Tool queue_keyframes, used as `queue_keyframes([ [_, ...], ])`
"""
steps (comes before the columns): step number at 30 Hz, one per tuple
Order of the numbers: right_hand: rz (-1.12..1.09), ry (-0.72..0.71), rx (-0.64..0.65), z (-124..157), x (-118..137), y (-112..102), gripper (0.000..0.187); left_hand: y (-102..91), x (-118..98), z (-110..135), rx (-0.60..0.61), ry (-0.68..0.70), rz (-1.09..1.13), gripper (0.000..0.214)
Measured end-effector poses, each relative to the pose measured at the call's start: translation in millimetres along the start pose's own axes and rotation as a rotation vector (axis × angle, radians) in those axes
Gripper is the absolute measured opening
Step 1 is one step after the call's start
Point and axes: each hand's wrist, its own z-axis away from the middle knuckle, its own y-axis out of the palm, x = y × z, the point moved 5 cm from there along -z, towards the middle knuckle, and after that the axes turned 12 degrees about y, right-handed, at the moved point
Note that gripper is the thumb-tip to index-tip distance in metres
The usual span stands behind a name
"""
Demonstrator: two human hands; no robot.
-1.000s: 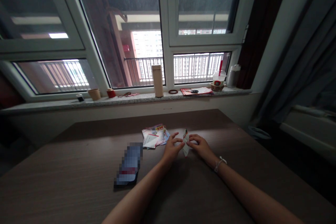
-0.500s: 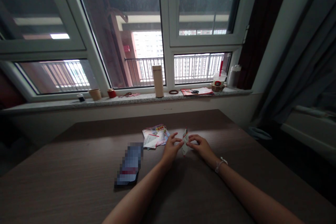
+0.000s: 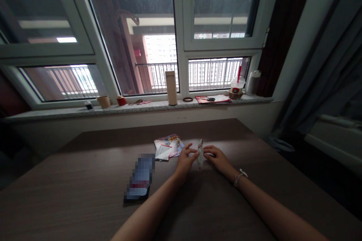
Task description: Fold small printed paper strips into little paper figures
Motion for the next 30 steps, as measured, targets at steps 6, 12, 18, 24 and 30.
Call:
queue_keyframes([
  [6, -0.041, 0.004, 0.013, 2.4, 8.1, 0.1, 0.025, -0.8, -1.8, -0.8, -0.027, 0.02, -0.05, 0.013],
  [12, -0.11, 0.06, -0.103, 3.8, 7.1, -5.8, 0.021, -1.9, -15.7, 4.8, -0.068, 0.069, -0.132, 0.014],
  [18, -0.163, 0.069, -0.167, 3.8, 2.0, -8.9, 0.018, 4.1, -38.4, 8.6, -0.007, 0.205, -0.133, 0.008],
  [24, -0.22, 0.086, -0.122, 7.4, 7.1, -4.1, 0.028, 6.6, -30.3, 7.9, 0.009, 0.225, -0.139, 0.015],
  [30, -0.256, 0.083, -0.06, 9.6, 14.1, 0.0, 0.031, 7.5, -27.8, 7.9, 0.037, 0.189, -0.138, 0.016],
])
